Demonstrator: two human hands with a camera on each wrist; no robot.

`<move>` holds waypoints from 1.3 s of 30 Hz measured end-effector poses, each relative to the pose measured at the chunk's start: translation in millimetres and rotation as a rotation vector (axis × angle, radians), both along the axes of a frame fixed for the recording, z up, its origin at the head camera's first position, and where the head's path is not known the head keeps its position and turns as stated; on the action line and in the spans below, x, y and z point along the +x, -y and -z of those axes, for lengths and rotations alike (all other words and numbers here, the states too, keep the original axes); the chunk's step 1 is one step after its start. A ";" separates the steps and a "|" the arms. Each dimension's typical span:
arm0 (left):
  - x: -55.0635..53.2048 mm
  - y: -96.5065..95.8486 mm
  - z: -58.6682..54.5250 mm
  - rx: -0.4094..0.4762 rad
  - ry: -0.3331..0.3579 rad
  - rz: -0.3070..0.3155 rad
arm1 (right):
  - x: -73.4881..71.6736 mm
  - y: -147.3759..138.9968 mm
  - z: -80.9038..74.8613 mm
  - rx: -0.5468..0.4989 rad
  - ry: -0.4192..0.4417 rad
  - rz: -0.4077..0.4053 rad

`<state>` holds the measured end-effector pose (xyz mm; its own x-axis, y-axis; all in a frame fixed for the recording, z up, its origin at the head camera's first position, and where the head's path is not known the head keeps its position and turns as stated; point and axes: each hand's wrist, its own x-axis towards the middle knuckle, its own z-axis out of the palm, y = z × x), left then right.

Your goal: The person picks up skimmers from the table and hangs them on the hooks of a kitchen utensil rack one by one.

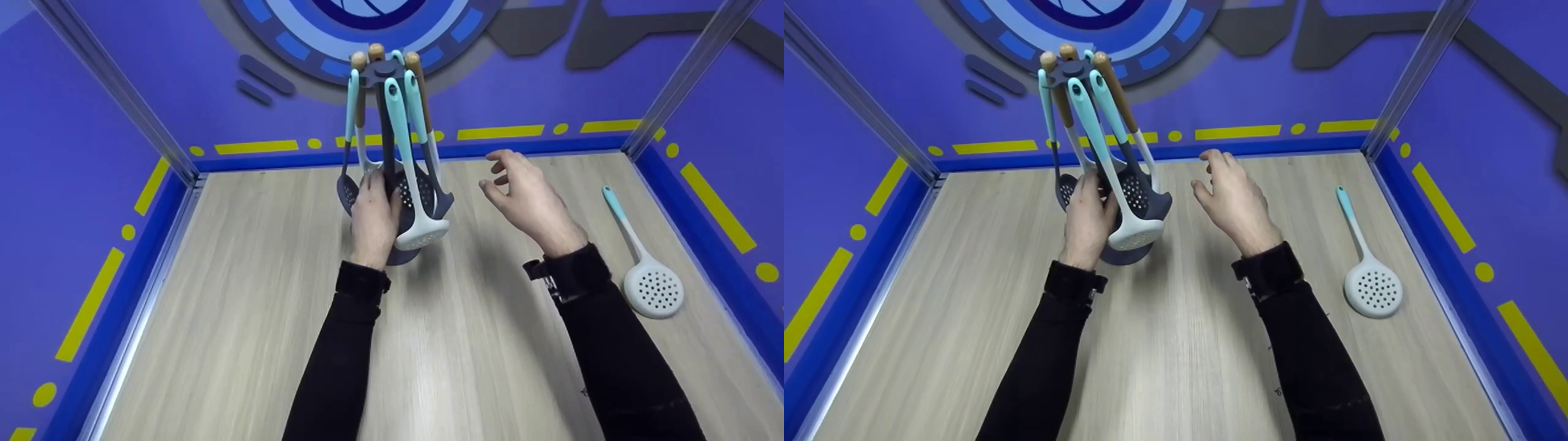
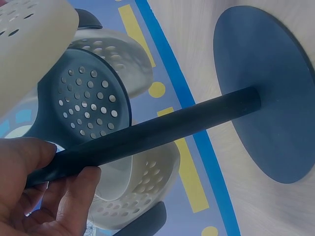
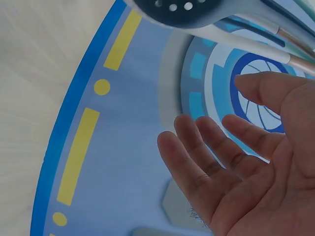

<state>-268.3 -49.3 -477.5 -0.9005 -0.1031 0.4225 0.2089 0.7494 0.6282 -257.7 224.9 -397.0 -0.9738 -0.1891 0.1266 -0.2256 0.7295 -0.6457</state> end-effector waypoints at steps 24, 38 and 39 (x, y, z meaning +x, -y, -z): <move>1.7 -0.2 -1.4 -0.017 0.014 -0.004 | -14.1 -33.8 23.2 0.084 0.085 0.080; 2.4 0.2 -1.4 -0.011 0.029 -0.001 | -22.8 -57.1 35.7 0.103 0.142 0.092; 2.3 0.2 -1.4 -0.013 0.027 0.000 | -23.3 -58.3 36.7 0.105 0.139 0.094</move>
